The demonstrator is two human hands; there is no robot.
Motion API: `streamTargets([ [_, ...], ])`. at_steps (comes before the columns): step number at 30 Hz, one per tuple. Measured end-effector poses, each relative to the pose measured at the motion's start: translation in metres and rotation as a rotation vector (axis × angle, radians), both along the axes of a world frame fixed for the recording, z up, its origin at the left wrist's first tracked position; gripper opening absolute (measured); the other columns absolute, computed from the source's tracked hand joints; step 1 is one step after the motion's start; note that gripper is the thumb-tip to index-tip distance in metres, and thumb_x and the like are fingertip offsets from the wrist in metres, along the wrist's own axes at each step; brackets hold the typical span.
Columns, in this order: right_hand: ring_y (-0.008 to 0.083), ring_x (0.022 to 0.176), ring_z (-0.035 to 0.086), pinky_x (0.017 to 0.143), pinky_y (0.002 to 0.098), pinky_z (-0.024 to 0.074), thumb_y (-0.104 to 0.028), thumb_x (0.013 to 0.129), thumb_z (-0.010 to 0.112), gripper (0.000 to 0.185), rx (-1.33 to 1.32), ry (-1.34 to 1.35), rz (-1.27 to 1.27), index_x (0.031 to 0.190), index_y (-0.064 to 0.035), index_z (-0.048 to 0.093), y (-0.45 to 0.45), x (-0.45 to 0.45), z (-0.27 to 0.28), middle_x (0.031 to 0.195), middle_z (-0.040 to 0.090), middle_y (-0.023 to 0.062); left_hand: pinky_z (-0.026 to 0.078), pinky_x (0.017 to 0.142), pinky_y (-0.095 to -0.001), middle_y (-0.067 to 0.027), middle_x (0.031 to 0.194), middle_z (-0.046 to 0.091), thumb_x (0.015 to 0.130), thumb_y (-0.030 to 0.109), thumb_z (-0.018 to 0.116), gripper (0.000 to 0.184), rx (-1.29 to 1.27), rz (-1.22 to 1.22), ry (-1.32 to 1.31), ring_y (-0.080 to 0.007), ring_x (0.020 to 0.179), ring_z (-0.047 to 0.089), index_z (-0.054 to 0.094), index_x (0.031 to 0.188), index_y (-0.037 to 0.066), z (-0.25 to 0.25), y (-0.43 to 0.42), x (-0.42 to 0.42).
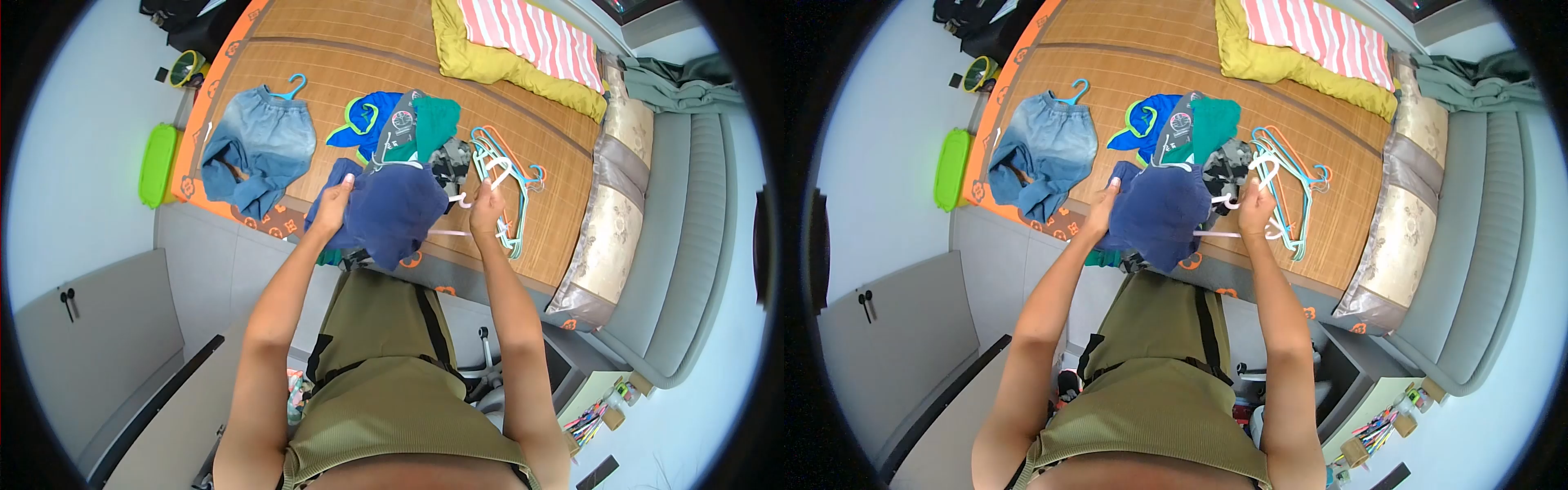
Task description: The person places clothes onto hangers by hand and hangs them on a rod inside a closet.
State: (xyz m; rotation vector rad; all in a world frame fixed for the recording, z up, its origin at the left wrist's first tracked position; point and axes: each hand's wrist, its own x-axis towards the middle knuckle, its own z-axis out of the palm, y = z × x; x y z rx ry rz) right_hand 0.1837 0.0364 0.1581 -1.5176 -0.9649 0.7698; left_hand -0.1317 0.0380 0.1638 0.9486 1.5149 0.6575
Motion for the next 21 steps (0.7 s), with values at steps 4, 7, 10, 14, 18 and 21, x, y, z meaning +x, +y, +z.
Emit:
streamTargets([
  [4, 0.0263, 0.045, 0.044, 0.047, 0.0415, 0.033, -0.025, 0.095, 0.053, 0.039, 0.048, -0.408, -0.045, 0.065, -0.0003, 0.049, 0.011, -0.004, -0.004, 0.051, 0.044, 0.0157, 0.037, 0.057, -0.0337, -0.0078, 0.061, 0.043, 0.099, 0.021, 0.05, 0.036, 0.499, 0.17, 0.416, -0.0134, 0.059, 0.044, 0.048, 0.071, -0.002, 0.036, -0.005, -0.005],
  [7, 0.0276, 0.047, 0.044, 0.048, 0.0419, 0.033, -0.025, 0.095, 0.053, 0.039, 0.0, -0.295, -0.099, 0.065, -0.0002, 0.049, 0.012, -0.022, -0.008, 0.052, 0.045, 0.0156, 0.037, 0.059, -0.0322, -0.0109, 0.066, 0.037, 0.099, 0.019, 0.048, 0.033, 0.887, 0.21, 0.659, -0.0138, 0.063, 0.039, 0.043, 0.072, 0.001, 0.034, -0.002, -0.018],
  [10, 0.0305, 0.049, 0.046, 0.049, 0.0424, 0.0337, -0.024, 0.094, 0.053, 0.036, 0.096, -0.383, 0.014, 0.068, 0.0001, 0.051, 0.018, -0.03, -0.003, 0.055, 0.049, 0.0166, 0.038, 0.062, -0.0328, -0.009, 0.067, 0.041, 0.099, 0.017, 0.047, 0.03, 0.772, 0.25, 0.493, -0.0146, 0.065, 0.041, 0.041, 0.074, 0.001, 0.032, -0.006, -0.031],
  [14, 0.029, 0.047, 0.045, 0.047, 0.0424, 0.0325, -0.026, 0.095, 0.052, 0.038, 0.032, -0.56, -0.054, 0.067, -0.0002, 0.052, 0.027, -0.032, 0.009, 0.053, 0.048, 0.0158, 0.042, 0.066, -0.0306, -0.0074, 0.069, 0.05, 0.099, 0.019, 0.047, 0.024, 0.584, 0.231, 0.489, -0.0143, 0.069, 0.049, 0.051, 0.084, 0.001, 0.024, -0.017, -0.044],
  [18, 0.0234, 0.045, 0.044, 0.046, 0.0402, 0.0316, -0.024, 0.095, 0.052, 0.038, 0.087, -0.394, -0.089, 0.065, -0.0004, 0.051, 0.036, -0.032, 0.01, 0.051, 0.046, 0.0126, 0.044, 0.078, -0.0334, -0.0101, 0.08, 0.056, 0.095, 0.023, 0.052, 0.022, 0.695, 0.264, 0.492, -0.0227, 0.081, 0.056, 0.058, 0.103, 0.003, 0.046, -0.023, -0.031],
  [21, 0.0207, 0.046, 0.044, 0.046, 0.0383, 0.0317, -0.02, 0.094, 0.053, 0.035, 0.185, -0.343, 0.102, 0.065, -0.0004, 0.051, 0.033, -0.049, 0.013, 0.051, 0.044, 0.0107, 0.043, 0.086, -0.0392, -0.0134, 0.089, 0.059, 0.09, 0.03, 0.058, 0.032, 0.964, -0.036, 0.822, -0.0311, 0.09, 0.057, 0.058, 0.11, 0.004, 0.08, -0.018, -0.026],
])
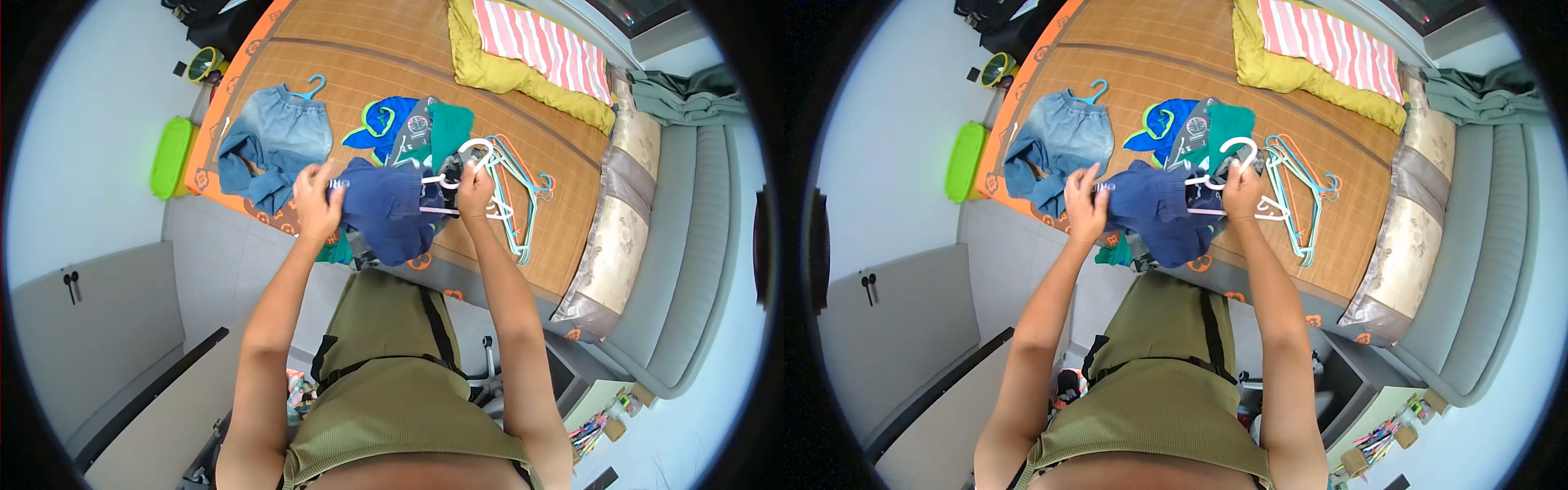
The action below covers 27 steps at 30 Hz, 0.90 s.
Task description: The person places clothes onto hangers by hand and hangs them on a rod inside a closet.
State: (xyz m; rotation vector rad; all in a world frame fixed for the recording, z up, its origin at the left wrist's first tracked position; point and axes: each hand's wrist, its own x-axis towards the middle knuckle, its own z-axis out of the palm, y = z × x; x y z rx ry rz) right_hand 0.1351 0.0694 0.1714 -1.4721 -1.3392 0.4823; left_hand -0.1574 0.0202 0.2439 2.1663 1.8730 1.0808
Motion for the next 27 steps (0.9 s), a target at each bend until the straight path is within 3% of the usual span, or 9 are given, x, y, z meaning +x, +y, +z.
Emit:
streamTargets([
  [2, 0.0241, 0.049, 0.048, 0.048, 0.0384, 0.0343, -0.019, 0.093, 0.055, 0.031, 0.001, 0.068, 0.044, 0.067, -0.0008, 0.053, -0.002, -0.013, 0.004, 0.056, 0.049, 0.0123, 0.042, 0.088, -0.0403, -0.0118, 0.091, 0.059, 0.087, 0.033, 0.061, 0.035, 0.127, -0.195, 0.3, -0.0311, 0.091, 0.057, 0.059, 0.107, 0.005, 0.034, 0.012, 0.017],
  [5, 0.0303, 0.054, 0.052, 0.05, 0.0391, 0.0373, -0.018, 0.092, 0.056, 0.027, 0.04, 0.033, 0.13, 0.071, -0.001, 0.055, -0.006, -0.028, 0.007, 0.063, 0.053, 0.0148, 0.043, 0.087, -0.0385, -0.0124, 0.092, 0.061, 0.085, 0.029, 0.064, 0.03, -0.199, -0.333, 0.346, -0.0305, 0.092, 0.057, 0.06, 0.103, 0.005, -0.002, 0.017, 0.024],
  [11, 0.0338, 0.063, 0.056, 0.055, 0.0407, 0.041, -0.017, 0.091, 0.056, 0.023, 0.056, 0.0, 0.265, 0.076, 0.0001, 0.057, -0.013, -0.049, 0.03, 0.071, 0.056, 0.016, 0.044, 0.073, -0.0369, -0.0088, 0.08, 0.057, 0.083, 0.028, 0.064, 0.024, -0.103, -0.32, 0.279, -0.0265, 0.078, 0.058, 0.055, 0.086, 0.006, -0.013, 0.019, 0.044],
  [14, 0.0347, 0.063, 0.055, 0.055, 0.0417, 0.0411, -0.016, 0.09, 0.057, 0.022, 0.055, 0.033, 0.287, 0.076, 0.0008, 0.056, -0.01, -0.053, 0.037, 0.071, 0.055, 0.0162, 0.045, 0.068, -0.0375, -0.009, 0.078, 0.058, 0.083, 0.026, 0.064, 0.023, -0.001, -0.275, 0.161, -0.0267, 0.076, 0.058, 0.056, 0.087, 0.005, -0.012, 0.018, 0.05],
  [17, 0.0356, 0.064, 0.055, 0.056, 0.0421, 0.0416, -0.014, 0.089, 0.057, 0.02, 0.17, -0.161, 0.462, 0.076, 0.0009, 0.057, -0.005, -0.057, 0.035, 0.071, 0.054, 0.0161, 0.045, 0.066, -0.0396, -0.0101, 0.077, 0.058, 0.086, 0.023, 0.063, 0.021, -0.013, -0.243, -0.027, -0.0281, 0.075, 0.058, 0.057, 0.091, 0.004, -0.011, 0.014, 0.061],
  [24, 0.036, 0.071, 0.055, 0.062, 0.0417, 0.0421, -0.011, 0.088, 0.057, 0.014, 0.001, 0.065, 0.433, 0.083, 0.0013, 0.057, -0.003, -0.073, 0.042, 0.079, 0.055, 0.018, 0.047, 0.066, -0.0446, -0.0143, 0.083, 0.062, 0.089, 0.024, 0.06, 0.026, -0.253, -0.17, 0.074, -0.0331, 0.077, 0.06, 0.058, 0.108, 0.006, -0.001, 0.024, 0.076],
  [25, 0.0349, 0.081, 0.056, 0.07, 0.0413, 0.0416, -0.015, 0.084, 0.063, 0.016, -0.075, 0.002, 0.468, 0.09, -0.0009, 0.058, 0.001, -0.069, 0.042, 0.086, 0.057, 0.017, 0.047, 0.065, -0.0444, -0.014, 0.083, 0.062, 0.088, 0.025, 0.06, 0.027, -0.262, -0.169, 0.06, -0.033, 0.076, 0.06, 0.058, 0.108, 0.007, -0.006, 0.024, 0.073],
  [27, 0.0336, 0.088, 0.055, 0.076, 0.0417, 0.0394, -0.018, 0.079, 0.068, 0.023, 0.101, -0.088, 0.387, 0.093, -0.0028, 0.058, 0.004, -0.064, 0.054, 0.092, 0.058, 0.0155, 0.047, 0.064, -0.0439, -0.0134, 0.083, 0.062, 0.087, 0.027, 0.062, 0.028, -0.262, -0.181, 0.052, -0.0326, 0.075, 0.06, 0.059, 0.107, 0.008, -0.01, 0.025, 0.072],
])
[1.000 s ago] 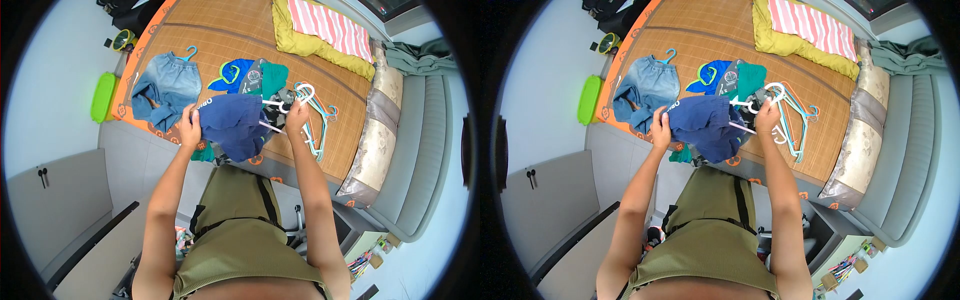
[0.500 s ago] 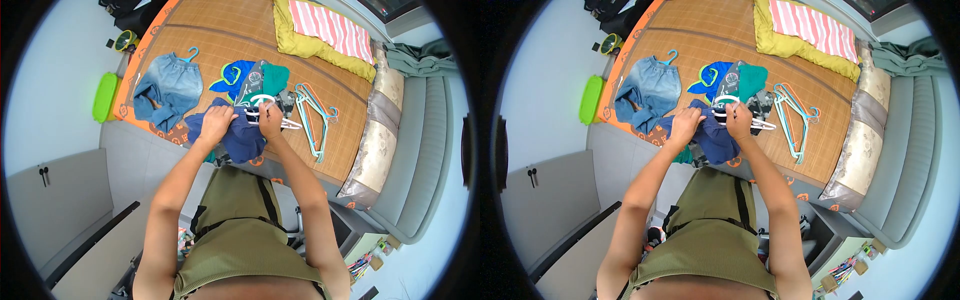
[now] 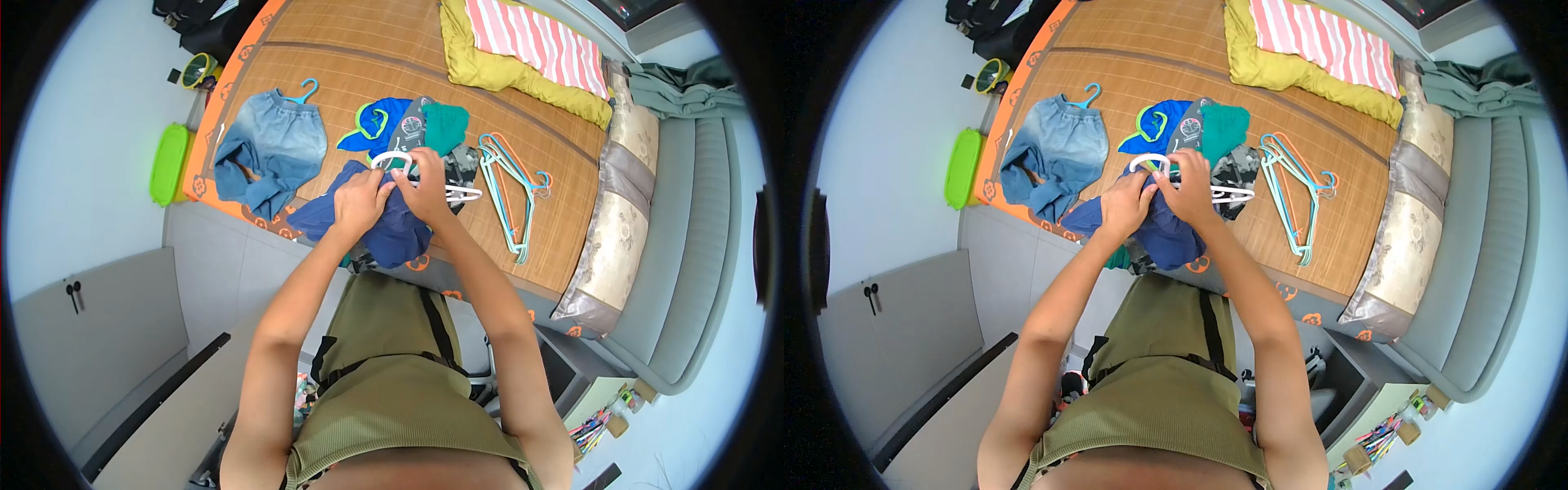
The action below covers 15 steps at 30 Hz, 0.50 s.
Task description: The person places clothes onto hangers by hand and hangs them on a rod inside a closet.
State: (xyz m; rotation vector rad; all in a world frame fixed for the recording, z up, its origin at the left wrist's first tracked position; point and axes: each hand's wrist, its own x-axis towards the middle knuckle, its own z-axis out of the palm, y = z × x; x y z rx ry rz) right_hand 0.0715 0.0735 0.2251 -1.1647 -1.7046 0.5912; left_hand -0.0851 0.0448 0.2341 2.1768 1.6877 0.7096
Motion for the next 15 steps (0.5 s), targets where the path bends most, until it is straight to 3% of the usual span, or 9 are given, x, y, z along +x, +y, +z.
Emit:
streamTargets([
  [2, 0.0321, 0.093, 0.053, 0.082, 0.0434, 0.0357, -0.017, 0.071, 0.075, 0.033, 0.089, -0.047, -0.037, 0.096, -0.0052, 0.057, -0.003, 0.007, 0.001, 0.098, 0.056, 0.0134, 0.047, 0.063, -0.0432, -0.0128, 0.084, 0.062, 0.086, 0.028, 0.063, 0.027, 0.025, -0.025, 0.01, -0.0323, 0.075, 0.06, 0.06, 0.106, 0.009, 0.002, 0.0, 0.001],
  [5, 0.0327, 0.094, 0.052, 0.082, 0.0429, 0.0354, -0.023, 0.071, 0.076, 0.036, 0.084, -0.11, -0.104, 0.097, -0.0055, 0.058, -0.017, 0.015, -0.009, 0.098, 0.057, 0.0141, 0.049, 0.059, -0.0382, -0.0091, 0.079, 0.061, 0.083, 0.032, 0.065, 0.027, 0.062, -0.103, 0.074, -0.0275, 0.071, 0.061, 0.064, 0.095, 0.009, 0.0, -0.001, 0.002],
  [6, 0.0331, 0.093, 0.052, 0.082, 0.0431, 0.035, -0.021, 0.073, 0.074, 0.033, 0.071, -0.089, -0.099, 0.098, -0.0056, 0.058, -0.021, 0.016, -0.01, 0.097, 0.056, 0.0145, 0.048, 0.06, -0.0404, -0.0098, 0.079, 0.062, 0.085, 0.033, 0.064, 0.026, 0.062, -0.105, 0.055, -0.0288, 0.072, 0.061, 0.064, 0.094, 0.009, -0.001, -0.002, 0.002],
  [9, 0.0332, 0.093, 0.052, 0.082, 0.0439, 0.0346, -0.019, 0.074, 0.071, 0.03, 0.127, -0.031, -0.065, 0.098, -0.0057, 0.058, -0.03, 0.023, -0.022, 0.097, 0.057, 0.0149, 0.047, 0.061, -0.0438, -0.0123, 0.079, 0.062, 0.088, 0.036, 0.06, 0.028, 0.023, 0.149, 0.024, -0.0321, 0.075, 0.062, 0.063, 0.091, 0.009, -0.019, 0.001, -0.006],
  [11, 0.0319, 0.087, 0.054, 0.077, 0.0414, 0.0381, -0.011, 0.077, 0.064, 0.02, 0.08, -0.089, -0.103, 0.096, -0.005, 0.06, -0.036, 0.027, -0.025, 0.093, 0.059, 0.0134, 0.045, 0.061, -0.0479, -0.0173, 0.076, 0.062, 0.092, 0.04, 0.055, 0.034, -0.114, 0.307, 0.023, -0.039, 0.072, 0.061, 0.059, 0.086, 0.007, -0.024, 0.007, -0.022],
  [15, 0.0286, 0.08, 0.059, 0.071, 0.0377, 0.0462, -0.005, 0.079, 0.06, 0.019, -0.07, -0.174, -0.028, 0.098, -0.0039, 0.063, -0.041, 0.025, -0.05, 0.095, 0.063, 0.0123, 0.044, 0.06, -0.0478, -0.0188, 0.076, 0.063, 0.092, 0.039, 0.056, 0.033, -0.096, 0.325, -0.002, -0.0397, 0.072, 0.061, 0.06, 0.089, 0.007, -0.023, 0.01, -0.034],
])
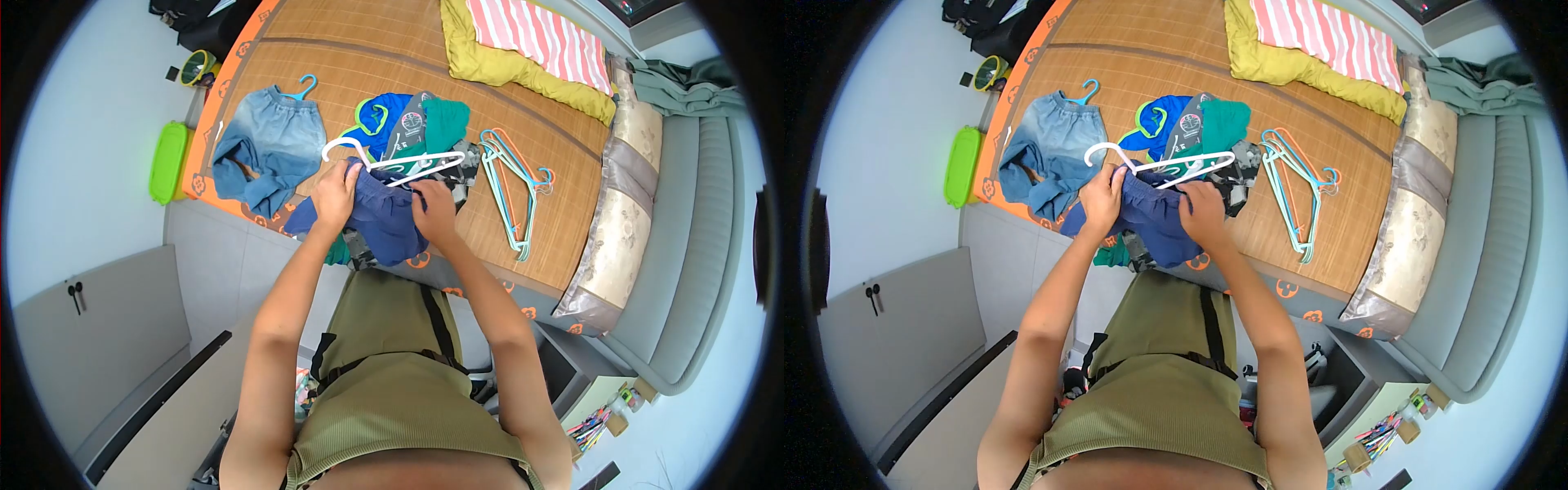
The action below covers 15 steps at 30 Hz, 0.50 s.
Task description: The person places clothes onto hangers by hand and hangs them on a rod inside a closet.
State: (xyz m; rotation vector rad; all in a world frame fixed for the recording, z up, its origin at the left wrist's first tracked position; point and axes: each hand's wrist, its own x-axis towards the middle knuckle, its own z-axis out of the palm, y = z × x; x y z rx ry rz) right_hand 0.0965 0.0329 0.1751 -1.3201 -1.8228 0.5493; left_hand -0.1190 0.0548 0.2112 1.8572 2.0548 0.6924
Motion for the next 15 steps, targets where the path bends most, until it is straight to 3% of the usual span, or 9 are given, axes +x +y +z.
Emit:
streamTargets([
  [6, 0.0251, 0.075, 0.059, 0.068, 0.0343, 0.0476, -0.006, 0.077, 0.062, 0.041, -0.617, 0.189, 0.155, 0.117, -0.0084, 0.056, -0.004, -0.022, -0.037, 0.099, 0.062, 0.0111, 0.044, 0.06, -0.0473, -0.0195, 0.074, 0.062, 0.092, 0.038, 0.057, 0.032, 0.066, 0.025, -0.049, -0.0393, 0.071, 0.061, 0.061, 0.088, 0.006, -0.002, -0.005, 0.001],
  [9, 0.0362, 0.106, 0.056, 0.088, 0.0414, 0.0457, -0.01, 0.077, 0.06, 0.044, -0.543, 0.109, 0.007, 0.119, -0.0089, 0.052, -0.005, -0.016, -0.024, 0.117, 0.057, 0.0133, 0.043, 0.058, -0.0477, -0.0192, 0.071, 0.062, 0.093, 0.038, 0.057, 0.032, 0.063, 0.057, -0.05, -0.0396, 0.069, 0.06, 0.061, 0.086, 0.006, -0.004, -0.005, -0.006],
  [12, 0.0365, 0.107, 0.056, 0.089, 0.0411, 0.0453, -0.011, 0.077, 0.06, 0.042, -0.608, 0.07, 0.028, 0.118, -0.0086, 0.053, 0.003, -0.015, -0.009, 0.123, 0.054, 0.0138, 0.042, 0.057, -0.0487, -0.0193, 0.068, 0.06, 0.092, 0.037, 0.057, 0.032, 0.084, 0.065, -0.056, -0.0401, 0.065, 0.059, 0.061, 0.084, 0.007, -0.001, -0.007, -0.01],
  [15, 0.0355, 0.107, 0.056, 0.09, 0.0421, 0.0456, -0.016, 0.078, 0.059, 0.04, -0.639, -0.028, 0.174, 0.117, -0.007, 0.055, 0.003, -0.012, -0.036, 0.124, 0.055, 0.0128, 0.041, 0.056, -0.0481, -0.0195, 0.066, 0.059, 0.092, 0.036, 0.058, 0.032, 0.095, 0.069, -0.08, -0.0399, 0.064, 0.059, 0.06, 0.082, 0.006, -0.001, -0.006, -0.011],
])
